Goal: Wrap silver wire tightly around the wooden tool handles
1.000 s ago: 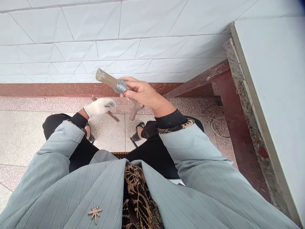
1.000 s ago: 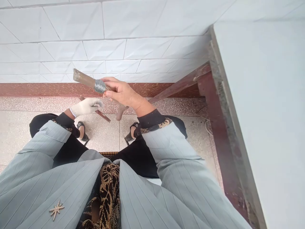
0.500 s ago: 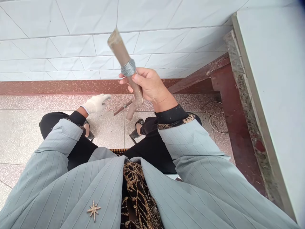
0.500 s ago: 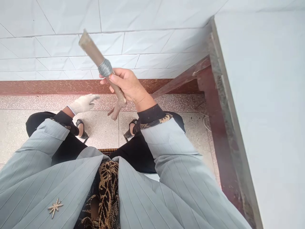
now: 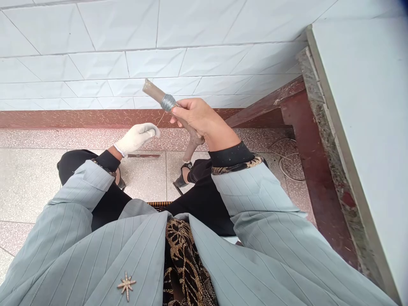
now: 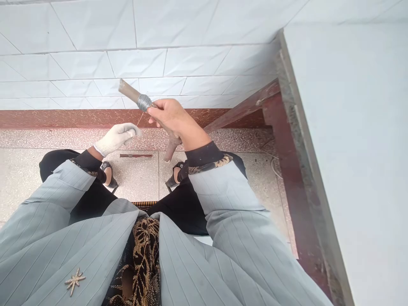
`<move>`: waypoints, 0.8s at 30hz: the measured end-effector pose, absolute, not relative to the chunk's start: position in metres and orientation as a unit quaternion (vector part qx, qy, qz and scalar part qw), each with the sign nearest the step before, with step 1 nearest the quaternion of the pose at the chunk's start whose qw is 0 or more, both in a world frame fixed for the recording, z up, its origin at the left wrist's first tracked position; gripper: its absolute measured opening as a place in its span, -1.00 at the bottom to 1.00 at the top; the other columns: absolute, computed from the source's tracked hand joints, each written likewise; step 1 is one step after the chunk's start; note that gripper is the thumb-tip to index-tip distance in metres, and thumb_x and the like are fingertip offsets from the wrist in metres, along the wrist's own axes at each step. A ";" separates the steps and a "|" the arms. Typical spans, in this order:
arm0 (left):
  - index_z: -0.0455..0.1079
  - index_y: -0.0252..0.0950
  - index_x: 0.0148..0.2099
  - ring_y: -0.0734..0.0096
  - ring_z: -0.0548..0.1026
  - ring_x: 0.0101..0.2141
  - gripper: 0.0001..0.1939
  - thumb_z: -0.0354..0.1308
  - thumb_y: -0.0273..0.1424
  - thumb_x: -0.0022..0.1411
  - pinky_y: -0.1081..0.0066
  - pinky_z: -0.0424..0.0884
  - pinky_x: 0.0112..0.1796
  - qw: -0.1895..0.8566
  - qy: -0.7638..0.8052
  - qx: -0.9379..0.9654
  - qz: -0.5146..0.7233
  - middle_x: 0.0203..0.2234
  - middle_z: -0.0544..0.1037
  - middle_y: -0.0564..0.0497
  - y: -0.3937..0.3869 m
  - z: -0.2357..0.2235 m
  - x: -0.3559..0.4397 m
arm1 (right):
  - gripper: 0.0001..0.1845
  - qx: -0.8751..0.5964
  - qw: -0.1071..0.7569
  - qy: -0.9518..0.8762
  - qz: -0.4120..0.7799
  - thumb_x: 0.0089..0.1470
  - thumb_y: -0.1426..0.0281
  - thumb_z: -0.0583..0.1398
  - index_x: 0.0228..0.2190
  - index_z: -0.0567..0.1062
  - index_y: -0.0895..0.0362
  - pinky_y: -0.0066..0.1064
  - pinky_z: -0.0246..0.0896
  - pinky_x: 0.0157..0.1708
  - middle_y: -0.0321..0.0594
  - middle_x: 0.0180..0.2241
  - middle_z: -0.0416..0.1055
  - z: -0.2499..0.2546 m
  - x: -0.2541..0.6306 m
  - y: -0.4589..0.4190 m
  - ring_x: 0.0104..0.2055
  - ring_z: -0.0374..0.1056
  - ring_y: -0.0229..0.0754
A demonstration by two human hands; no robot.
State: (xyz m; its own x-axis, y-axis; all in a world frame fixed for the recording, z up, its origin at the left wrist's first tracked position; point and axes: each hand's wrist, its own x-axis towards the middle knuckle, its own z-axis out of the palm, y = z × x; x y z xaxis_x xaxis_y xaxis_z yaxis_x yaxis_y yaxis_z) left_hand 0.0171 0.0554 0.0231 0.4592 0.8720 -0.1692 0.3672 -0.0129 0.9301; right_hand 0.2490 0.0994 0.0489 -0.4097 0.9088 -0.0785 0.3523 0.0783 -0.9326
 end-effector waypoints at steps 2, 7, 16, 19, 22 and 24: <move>0.48 -0.31 -0.17 0.54 0.17 -0.58 -0.81 0.03 -0.41 0.36 0.45 0.17 -0.50 0.522 0.453 0.697 0.189 -0.61 0.25 0.15 0.053 0.029 0.017 | -0.72 -0.498 0.231 -0.722 0.420 0.27 0.16 0.25 -0.27 0.52 0.14 -0.30 0.19 -0.36 -0.14 -0.42 0.46 0.043 0.248 0.102 -0.38 0.31 -0.16; 0.50 -0.33 -0.27 0.49 0.34 -0.45 -0.80 0.05 -0.40 0.26 0.40 0.31 -0.32 0.416 0.474 0.764 0.138 -0.48 0.47 0.07 0.055 0.041 0.011 | -0.85 -0.480 0.040 -0.826 0.293 0.18 0.36 0.26 -0.39 0.57 0.16 -0.25 0.09 -0.30 -0.12 -0.42 0.45 0.039 0.242 0.099 -0.36 0.27 -0.13; 0.48 -0.32 -0.26 0.46 0.43 -0.41 -0.82 0.18 -0.29 0.27 0.43 0.38 -0.32 0.507 0.399 0.751 0.142 -0.45 0.51 0.04 0.060 0.041 0.001 | -0.77 -0.194 -0.067 -0.797 0.568 0.14 0.22 0.36 -0.29 0.65 0.14 -0.41 0.08 -0.40 -0.36 -0.51 0.44 0.060 0.241 0.081 -0.47 0.25 -0.32; 0.43 -0.32 -0.24 0.54 0.29 -0.52 -0.79 0.12 -0.28 0.37 0.48 0.27 -0.43 0.517 0.424 0.713 0.211 -0.54 0.38 0.09 0.061 0.035 0.002 | -0.58 -0.290 0.164 -0.752 0.569 0.24 -0.01 0.29 -0.30 0.58 0.12 -0.41 0.15 -0.40 -0.28 -0.46 0.45 0.059 0.249 0.088 -0.44 0.28 -0.28; 0.41 -0.32 -0.24 0.57 0.19 -0.57 -0.80 0.08 -0.32 0.40 0.50 0.19 -0.49 0.544 0.426 0.697 0.190 -0.58 0.29 0.14 0.059 0.031 0.005 | -0.50 -0.407 0.291 -0.692 0.521 0.29 -0.10 0.22 -0.30 0.51 0.10 -0.37 0.18 -0.41 -0.20 -0.42 0.44 0.045 0.253 0.100 -0.43 0.29 -0.23; 0.42 -0.32 -0.25 0.58 0.20 -0.56 -0.81 0.10 -0.32 0.37 0.50 0.21 -0.47 0.545 0.409 0.713 0.164 -0.57 0.32 0.14 0.057 0.032 0.007 | -0.55 -0.472 0.295 -0.689 0.464 0.31 -0.05 0.21 -0.27 0.51 0.11 -0.34 0.18 -0.40 -0.19 -0.42 0.42 0.034 0.253 0.107 -0.41 0.30 -0.20</move>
State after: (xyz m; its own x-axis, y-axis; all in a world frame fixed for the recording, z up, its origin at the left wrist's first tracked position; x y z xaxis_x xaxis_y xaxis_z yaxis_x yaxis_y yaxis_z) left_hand 0.0071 0.0570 0.0318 0.6112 0.7626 -0.2118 0.4042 -0.0707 0.9119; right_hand 0.2530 0.1070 0.0335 -0.3801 0.9244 -0.0310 0.3775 0.1245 -0.9176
